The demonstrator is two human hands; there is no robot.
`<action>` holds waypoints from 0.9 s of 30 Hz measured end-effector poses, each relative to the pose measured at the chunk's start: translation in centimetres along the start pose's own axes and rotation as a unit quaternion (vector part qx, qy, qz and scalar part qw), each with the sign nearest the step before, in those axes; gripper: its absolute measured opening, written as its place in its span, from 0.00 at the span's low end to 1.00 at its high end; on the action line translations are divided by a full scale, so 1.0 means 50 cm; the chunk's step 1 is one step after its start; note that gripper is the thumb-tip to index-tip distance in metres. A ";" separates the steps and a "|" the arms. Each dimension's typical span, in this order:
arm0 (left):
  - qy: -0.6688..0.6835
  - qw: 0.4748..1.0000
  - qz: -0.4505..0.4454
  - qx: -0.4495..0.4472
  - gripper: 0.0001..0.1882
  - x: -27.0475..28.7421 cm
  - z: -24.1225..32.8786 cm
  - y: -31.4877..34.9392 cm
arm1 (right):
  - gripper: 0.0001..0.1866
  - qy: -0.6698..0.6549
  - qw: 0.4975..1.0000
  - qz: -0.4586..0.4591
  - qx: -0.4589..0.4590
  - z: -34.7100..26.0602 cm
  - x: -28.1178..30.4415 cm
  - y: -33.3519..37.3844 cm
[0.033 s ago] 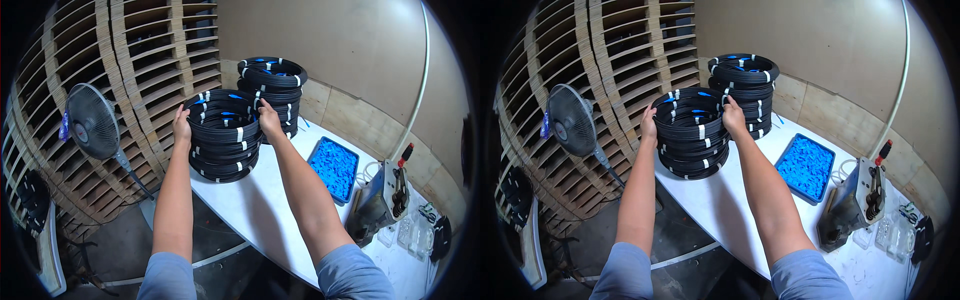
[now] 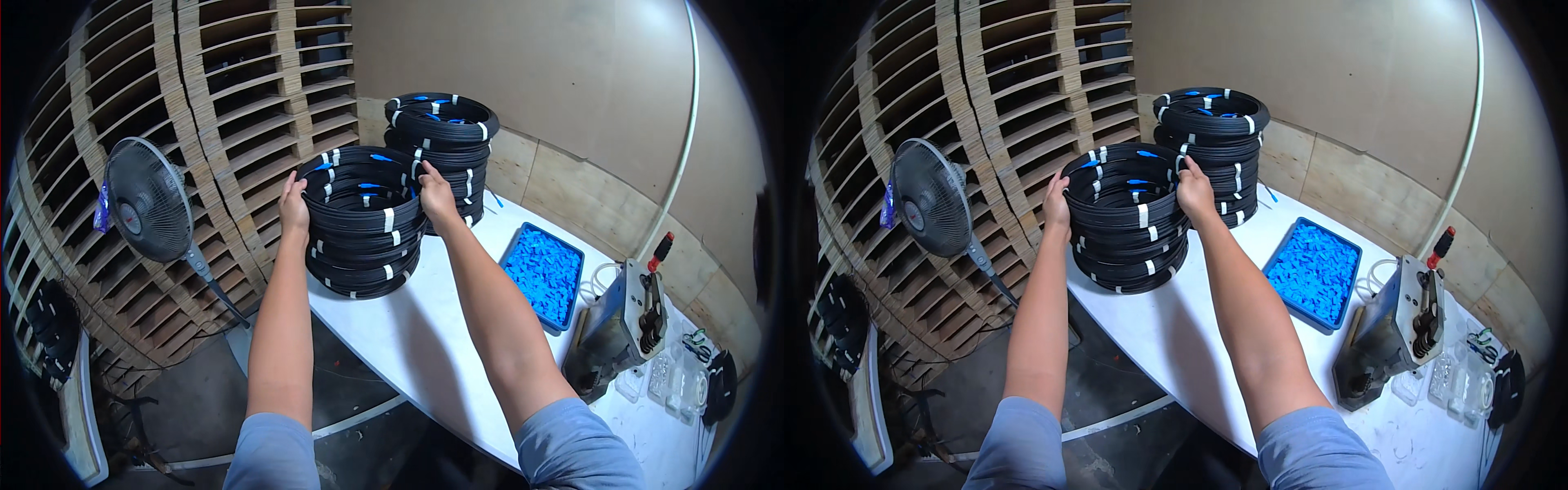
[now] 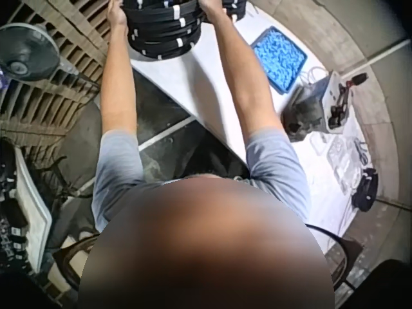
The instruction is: Organizing black wire coils and using a crimping machine to attach connectors to wire ends.
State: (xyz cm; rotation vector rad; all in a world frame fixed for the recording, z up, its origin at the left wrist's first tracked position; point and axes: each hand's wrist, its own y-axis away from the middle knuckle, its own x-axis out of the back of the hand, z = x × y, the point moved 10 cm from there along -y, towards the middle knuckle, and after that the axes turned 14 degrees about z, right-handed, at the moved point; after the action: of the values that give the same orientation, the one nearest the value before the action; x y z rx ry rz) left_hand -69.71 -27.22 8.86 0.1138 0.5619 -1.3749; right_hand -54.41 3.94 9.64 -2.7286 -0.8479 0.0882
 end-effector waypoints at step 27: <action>-0.205 0.927 -0.056 -0.308 0.28 -0.146 0.254 0.272 | 0.30 0.284 0.948 -0.040 0.140 -0.119 0.224 0.103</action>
State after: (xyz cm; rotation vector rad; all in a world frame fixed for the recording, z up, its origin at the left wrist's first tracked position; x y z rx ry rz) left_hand -53.54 -22.82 19.73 -0.7122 0.6249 -1.2255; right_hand -41.50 4.72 14.18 -2.2596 -0.7038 -0.5290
